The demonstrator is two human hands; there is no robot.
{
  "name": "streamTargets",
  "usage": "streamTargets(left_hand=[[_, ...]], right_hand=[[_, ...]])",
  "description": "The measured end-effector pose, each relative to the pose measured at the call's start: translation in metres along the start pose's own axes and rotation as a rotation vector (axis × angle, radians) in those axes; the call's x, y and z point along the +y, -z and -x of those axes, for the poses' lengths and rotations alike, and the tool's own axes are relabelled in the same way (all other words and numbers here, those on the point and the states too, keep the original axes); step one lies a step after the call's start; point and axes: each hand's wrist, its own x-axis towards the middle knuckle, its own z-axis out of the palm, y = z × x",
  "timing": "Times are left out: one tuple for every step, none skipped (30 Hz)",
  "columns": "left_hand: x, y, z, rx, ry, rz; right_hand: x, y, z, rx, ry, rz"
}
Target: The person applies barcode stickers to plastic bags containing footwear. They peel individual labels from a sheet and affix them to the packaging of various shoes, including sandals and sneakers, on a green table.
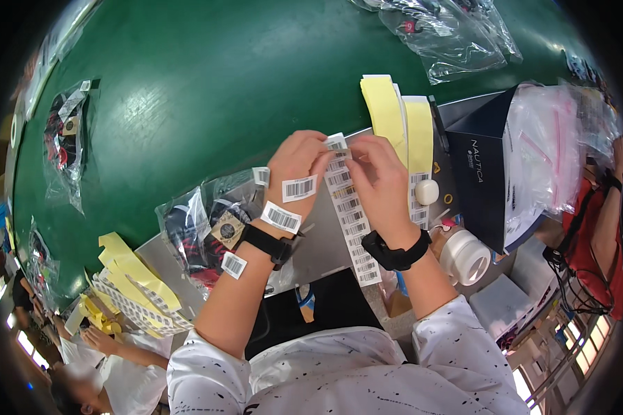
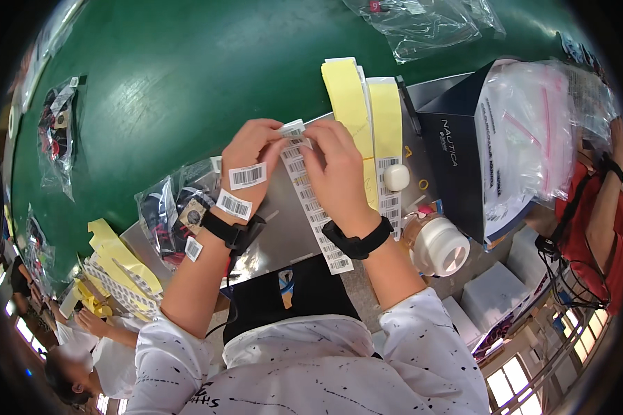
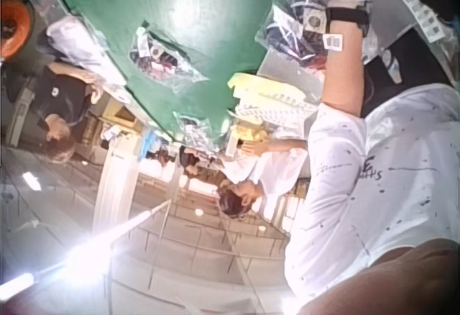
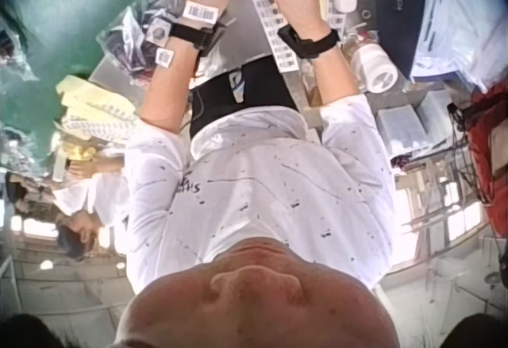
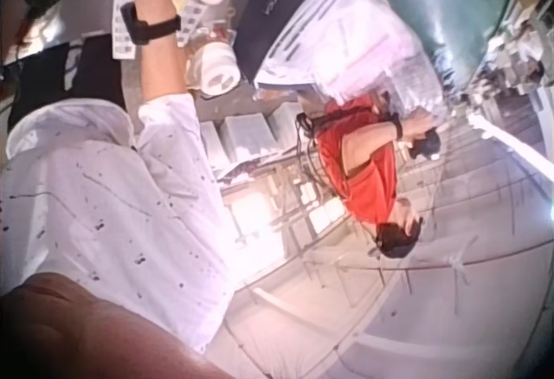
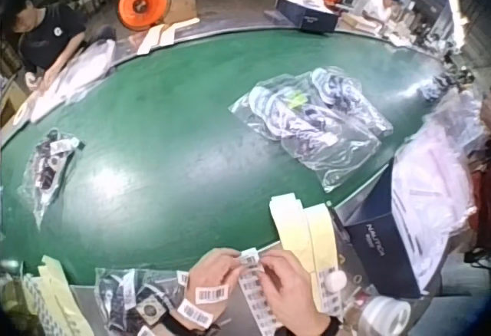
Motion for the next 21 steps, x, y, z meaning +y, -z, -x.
streamTargets(left_hand=[[0.003,-0.002,0.001,-0.008,0.002,0.013],[0.008,-0.005,0.003,-0.015,0.089,0.034],[0.014,-0.007,0.008,-0.021,0.176,0.056],[0.018,-0.006,0.01,-0.025,0.263,0.078],[0.017,-0.006,0.013,-0.019,0.239,0.06],[0.015,-0.005,0.014,0.01,0.194,0.038],[0.012,-0.006,0.015,0.038,0.148,0.022],[0.011,-0.005,0.016,0.066,0.103,0.006],[0.01,-0.004,0.017,0.05,0.094,-0.016],[0.012,-0.003,0.017,0.033,0.083,-0.036],[0.014,-0.002,0.017,0.016,0.072,-0.056],[0.013,-0.003,0.018,0.027,0.047,-0.063],[0.011,-0.003,0.019,0.04,0.024,-0.075],[0.01,-0.003,0.02,0.053,0.0,-0.087],[0.01,-0.002,0.022,0.045,-0.003,-0.102],[0.012,-0.002,0.023,0.034,-0.008,-0.113],[0.013,-0.002,0.023,0.023,-0.012,-0.124],[0.015,-0.002,0.024,0.014,0.013,-0.106],[0.018,-0.001,0.026,0.004,0.038,-0.089],[0.019,-0.001,0.027,-0.005,0.062,-0.072],[0.019,-0.001,0.028,-0.01,0.106,-0.037]], right_hand=[[0.002,0.0,0.0,0.001,-0.017,-0.004],[0.004,0.0,0.001,0.002,-0.034,-0.008],[0.006,-0.001,0.001,0.002,-0.051,-0.011],[0.007,-0.002,0.001,-0.002,-0.039,0.001],[0.009,-0.003,0.001,-0.007,-0.027,0.013],[0.01,-0.004,0.001,-0.011,-0.015,0.026],[0.008,-0.003,0.001,-0.012,0.017,0.064],[0.006,-0.001,0.001,-0.012,0.049,0.103],[0.004,0.0,0.002,-0.013,0.081,0.142],[0.004,0.001,0.004,-0.007,0.097,0.16],[0.005,0.001,0.006,-0.001,0.113,0.178],[0.005,0.002,0.007,0.005,0.128,0.196],[0.005,0.002,0.009,0.004,0.132,0.189],[0.004,0.001,0.01,0.003,0.135,0.181],[0.004,0.001,0.01,0.002,0.138,0.174],[0.004,0.001,0.012,0.005,0.119,0.142],[0.003,0.001,0.013,0.008,0.1,0.11],[0.004,0.002,0.014,0.011,0.08,0.078],[0.003,0.002,0.013,-0.003,0.054,0.036],[0.001,0.003,0.012,-0.017,0.027,-0.005],[0.001,0.004,0.011,-0.031,0.0,-0.046]])
